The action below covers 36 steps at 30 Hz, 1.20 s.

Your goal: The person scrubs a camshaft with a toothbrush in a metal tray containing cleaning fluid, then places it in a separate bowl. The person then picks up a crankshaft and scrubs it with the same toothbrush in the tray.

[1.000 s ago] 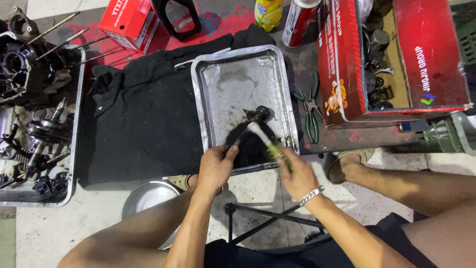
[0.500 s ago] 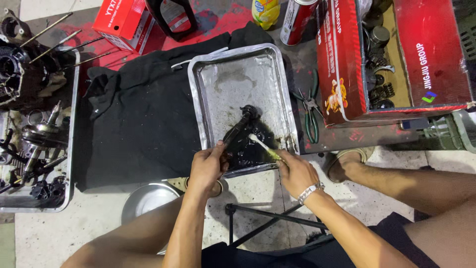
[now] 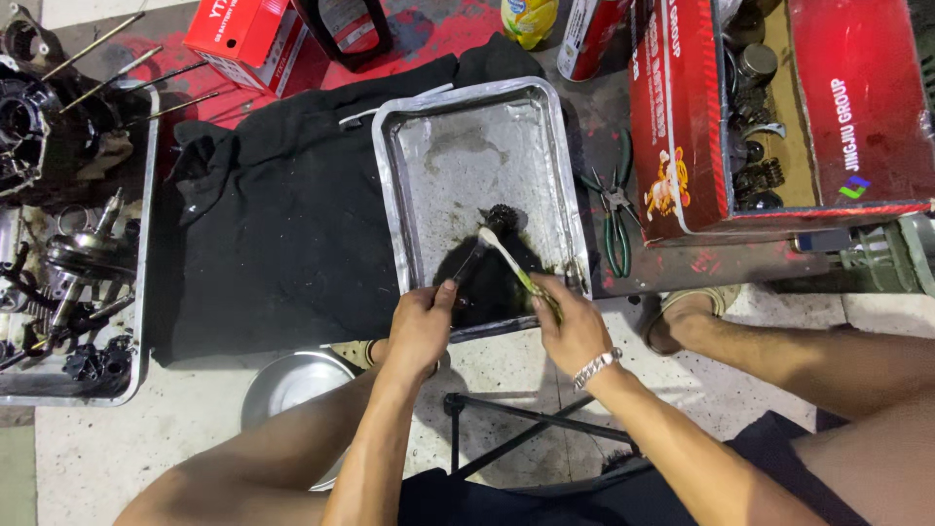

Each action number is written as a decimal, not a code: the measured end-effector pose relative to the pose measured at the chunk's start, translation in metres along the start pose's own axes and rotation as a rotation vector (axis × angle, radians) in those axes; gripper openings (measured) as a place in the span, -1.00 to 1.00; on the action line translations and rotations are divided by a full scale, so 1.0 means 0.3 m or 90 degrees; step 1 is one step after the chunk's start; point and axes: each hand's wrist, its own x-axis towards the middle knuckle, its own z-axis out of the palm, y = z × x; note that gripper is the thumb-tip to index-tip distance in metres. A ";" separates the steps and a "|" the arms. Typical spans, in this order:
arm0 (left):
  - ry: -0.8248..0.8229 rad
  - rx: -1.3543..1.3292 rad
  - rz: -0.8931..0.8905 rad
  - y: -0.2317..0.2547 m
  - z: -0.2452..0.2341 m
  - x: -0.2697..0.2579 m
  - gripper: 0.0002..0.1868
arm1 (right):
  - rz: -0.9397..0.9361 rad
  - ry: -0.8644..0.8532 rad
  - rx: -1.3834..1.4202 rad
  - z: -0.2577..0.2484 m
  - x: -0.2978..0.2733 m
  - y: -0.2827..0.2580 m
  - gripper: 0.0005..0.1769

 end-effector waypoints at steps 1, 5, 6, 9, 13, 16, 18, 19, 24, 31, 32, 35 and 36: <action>0.000 -0.017 -0.005 0.003 0.000 -0.001 -0.48 | -0.064 0.043 0.012 -0.003 0.013 0.012 -0.60; -0.024 -0.077 -0.089 0.006 -0.001 0.002 -0.42 | -0.001 -0.076 -0.015 0.018 -0.067 0.008 -0.56; -0.032 -0.112 -0.087 0.000 0.005 0.011 -0.44 | 0.041 -0.095 -0.037 0.016 -0.056 0.013 -0.58; -0.046 -0.186 -0.086 -0.045 0.033 0.020 -0.46 | -0.096 0.018 -0.008 0.012 -0.005 0.045 -0.62; -0.070 -0.300 -0.114 -0.075 0.034 0.044 -0.50 | 0.018 -0.123 0.033 0.036 -0.067 0.017 -0.63; -0.134 -0.398 -0.171 -0.070 0.029 0.046 -0.52 | -0.014 -0.104 0.022 0.035 -0.078 0.012 -0.63; -0.165 -0.438 -0.201 -0.074 0.017 0.027 -0.54 | -0.074 -0.017 0.011 0.020 0.005 0.032 -0.65; -0.176 -0.457 -0.204 -0.068 0.012 0.029 -0.55 | -0.106 0.030 0.004 0.012 0.040 0.036 -0.67; -0.173 -0.515 -0.244 -0.045 -0.013 0.029 -0.58 | -0.159 -0.020 0.009 0.052 -0.062 0.002 -0.60; -0.228 -0.560 -0.238 -0.082 -0.001 0.043 -0.56 | -0.192 0.062 -0.013 0.042 0.052 0.076 -0.63; -0.228 -0.562 -0.246 -0.080 -0.002 0.045 -0.56 | -0.168 0.022 0.001 0.048 0.034 0.069 -0.63; -0.237 -0.575 -0.241 -0.062 -0.011 0.043 -0.59 | -0.088 -0.089 0.009 0.050 -0.038 0.020 -0.62; -0.224 -0.571 -0.246 -0.053 -0.011 0.044 -0.60 | -0.052 -0.119 -0.005 0.041 -0.060 0.009 -0.61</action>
